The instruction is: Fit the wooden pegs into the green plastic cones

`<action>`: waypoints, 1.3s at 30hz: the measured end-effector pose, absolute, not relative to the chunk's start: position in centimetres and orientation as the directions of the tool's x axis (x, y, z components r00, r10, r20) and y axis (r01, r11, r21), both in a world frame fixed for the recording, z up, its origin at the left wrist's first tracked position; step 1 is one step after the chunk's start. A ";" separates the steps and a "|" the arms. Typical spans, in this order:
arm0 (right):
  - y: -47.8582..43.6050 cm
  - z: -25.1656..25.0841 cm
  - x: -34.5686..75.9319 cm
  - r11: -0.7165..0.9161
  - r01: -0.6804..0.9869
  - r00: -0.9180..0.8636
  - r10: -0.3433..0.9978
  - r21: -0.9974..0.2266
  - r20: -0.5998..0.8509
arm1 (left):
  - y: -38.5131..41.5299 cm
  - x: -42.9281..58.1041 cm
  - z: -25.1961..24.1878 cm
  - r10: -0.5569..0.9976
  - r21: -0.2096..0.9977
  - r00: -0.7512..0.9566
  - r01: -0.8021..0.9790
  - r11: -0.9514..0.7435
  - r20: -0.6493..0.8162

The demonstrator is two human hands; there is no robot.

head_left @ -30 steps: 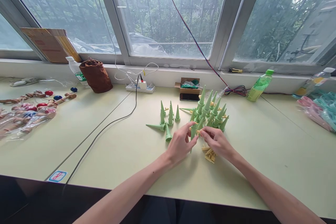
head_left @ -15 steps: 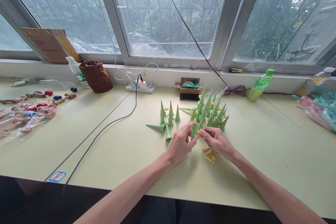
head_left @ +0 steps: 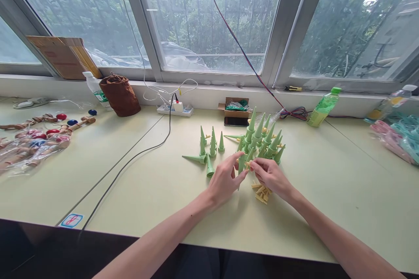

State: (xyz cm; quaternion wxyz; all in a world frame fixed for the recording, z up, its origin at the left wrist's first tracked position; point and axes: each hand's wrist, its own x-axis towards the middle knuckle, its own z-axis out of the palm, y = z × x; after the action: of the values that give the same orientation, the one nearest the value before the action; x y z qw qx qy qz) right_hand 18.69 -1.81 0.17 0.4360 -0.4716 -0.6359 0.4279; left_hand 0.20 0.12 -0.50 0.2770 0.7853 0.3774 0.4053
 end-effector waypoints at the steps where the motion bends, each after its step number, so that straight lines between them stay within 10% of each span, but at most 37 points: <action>1: -1.9 0.2 18.6 0.207 0.244 -0.156 0.973 -0.947 0.172 | 0.1 0.2 -0.4 0.819 0.749 0.387 0.358 -0.557 0.424; 39: -2.1 -0.5 18.2 0.522 0.536 -0.192 0.840 -0.663 0.507 | 0.1 0.2 0.7 0.870 0.885 0.300 0.133 -0.445 0.392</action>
State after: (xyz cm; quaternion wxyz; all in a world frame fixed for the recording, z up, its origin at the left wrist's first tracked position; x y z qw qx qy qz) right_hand 18.24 -2.14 -0.46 0.4413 -0.4572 -0.7526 0.1725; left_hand 0.15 0.08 0.70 0.3889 0.7061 0.3552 0.4733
